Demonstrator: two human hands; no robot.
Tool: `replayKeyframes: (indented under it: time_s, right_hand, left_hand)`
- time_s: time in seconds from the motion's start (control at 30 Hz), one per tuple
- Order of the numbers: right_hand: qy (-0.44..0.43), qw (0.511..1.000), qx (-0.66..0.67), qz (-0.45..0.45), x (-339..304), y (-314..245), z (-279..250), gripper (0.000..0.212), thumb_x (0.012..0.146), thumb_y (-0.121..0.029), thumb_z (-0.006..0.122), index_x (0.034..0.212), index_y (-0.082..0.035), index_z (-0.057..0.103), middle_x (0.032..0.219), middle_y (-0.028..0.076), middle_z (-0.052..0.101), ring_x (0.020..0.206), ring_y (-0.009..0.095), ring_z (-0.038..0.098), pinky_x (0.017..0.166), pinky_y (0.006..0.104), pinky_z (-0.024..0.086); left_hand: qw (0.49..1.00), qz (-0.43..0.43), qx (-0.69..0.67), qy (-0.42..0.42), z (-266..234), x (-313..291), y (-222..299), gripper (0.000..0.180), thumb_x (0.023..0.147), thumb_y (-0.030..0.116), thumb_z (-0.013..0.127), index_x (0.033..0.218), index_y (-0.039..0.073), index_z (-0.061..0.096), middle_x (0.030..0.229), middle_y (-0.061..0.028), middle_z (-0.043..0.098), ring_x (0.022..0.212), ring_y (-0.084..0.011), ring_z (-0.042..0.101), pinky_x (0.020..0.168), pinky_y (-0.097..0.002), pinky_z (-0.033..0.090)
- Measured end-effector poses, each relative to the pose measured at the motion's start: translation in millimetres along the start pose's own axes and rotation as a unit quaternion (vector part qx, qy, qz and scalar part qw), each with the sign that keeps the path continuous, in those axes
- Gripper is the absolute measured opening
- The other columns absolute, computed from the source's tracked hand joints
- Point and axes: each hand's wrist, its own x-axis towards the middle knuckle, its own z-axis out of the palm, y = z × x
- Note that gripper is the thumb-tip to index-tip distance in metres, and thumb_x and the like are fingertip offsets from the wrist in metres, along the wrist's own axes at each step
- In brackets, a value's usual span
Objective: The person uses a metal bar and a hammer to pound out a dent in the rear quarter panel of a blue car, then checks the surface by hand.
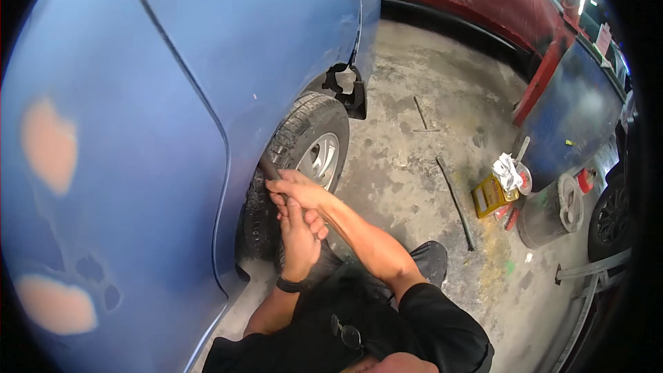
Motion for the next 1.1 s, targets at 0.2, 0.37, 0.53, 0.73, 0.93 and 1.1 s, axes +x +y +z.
replayKeyframes:
  time_s: [0.2,0.37,0.53,0.73,0.93,1.1]
  right_hand:
    - [0.057,0.99,-0.052,-0.121,-3.8,-18.7,-59.9,0.019,0.09,-0.021,0.056,0.078,-0.008,0.048,0.063,0.001,0.05,0.053,0.011,0.049,0.05,0.0277,0.046]
    - [0.105,0.988,-0.016,-0.114,-18.2,19.8,-74.3,0.014,0.091,-0.019,0.053,0.089,-0.007,0.046,0.065,0.001,0.048,0.053,0.011,0.049,0.05,0.0292,0.048]
    - [0.047,0.997,0.026,-0.053,-36.1,-0.5,-44.1,0.015,0.091,-0.019,0.054,0.089,-0.006,0.045,0.063,0.002,0.047,0.049,0.013,0.049,0.051,0.0319,0.052]
    - [-0.089,0.996,0.012,-0.023,-11.8,3.7,-30.2,0.023,0.089,-0.023,0.057,0.079,-0.004,0.047,0.06,0.004,0.05,0.049,0.015,0.052,0.048,0.0291,0.049]
    - [-0.058,0.995,-0.087,-0.002,-14.4,5.3,-9.4,0.026,0.087,-0.023,0.059,0.074,-0.002,0.049,0.062,0.005,0.053,0.054,0.015,0.055,0.049,0.0278,0.046]
    - [0.061,0.994,-0.079,-0.046,-49.7,-23.0,-42.8,0.026,0.089,-0.025,0.059,0.081,-0.002,0.05,0.066,0.003,0.053,0.057,0.011,0.053,0.048,0.0255,0.044]
  left_hand:
    - [0.984,-0.042,0.012,-0.17,28.4,44.6,-23.3,0.02,0.101,0.038,0.04,0.097,0.019,0.043,0.064,0.0067,0.038,0.051,-0.0051,0.036,0.047,-0.0235,0.031]
    - [0.978,-0.083,0.107,-0.161,6.3,27.2,-24.6,0.02,0.102,0.036,0.038,0.099,0.018,0.044,0.065,0.0061,0.039,0.05,-0.0061,0.038,0.046,-0.0224,0.032]
    - [0.99,-0.077,0.071,-0.091,11.0,6.7,-34.5,0.018,0.102,0.037,0.036,0.103,0.019,0.041,0.067,0.0051,0.04,0.051,-0.0064,0.038,0.045,-0.0224,0.032]
    - [1.0,0.003,0.014,-0.023,17.8,-7.0,-24.8,0.024,0.101,0.04,0.04,0.091,0.018,0.04,0.068,0.0039,0.039,0.053,-0.0061,0.038,0.046,-0.0221,0.032]
    - [0.999,0.019,-0.029,0.017,15.1,-23.3,-15.8,0.022,0.1,0.041,0.042,0.094,0.019,0.042,0.067,0.0059,0.038,0.053,-0.0048,0.036,0.047,-0.0207,0.031]
    - [0.99,-0.069,0.035,-0.121,25.6,-2.8,-34.6,0.02,0.101,0.04,0.039,0.099,0.02,0.041,0.066,0.0056,0.038,0.05,-0.0056,0.035,0.046,-0.0223,0.03]
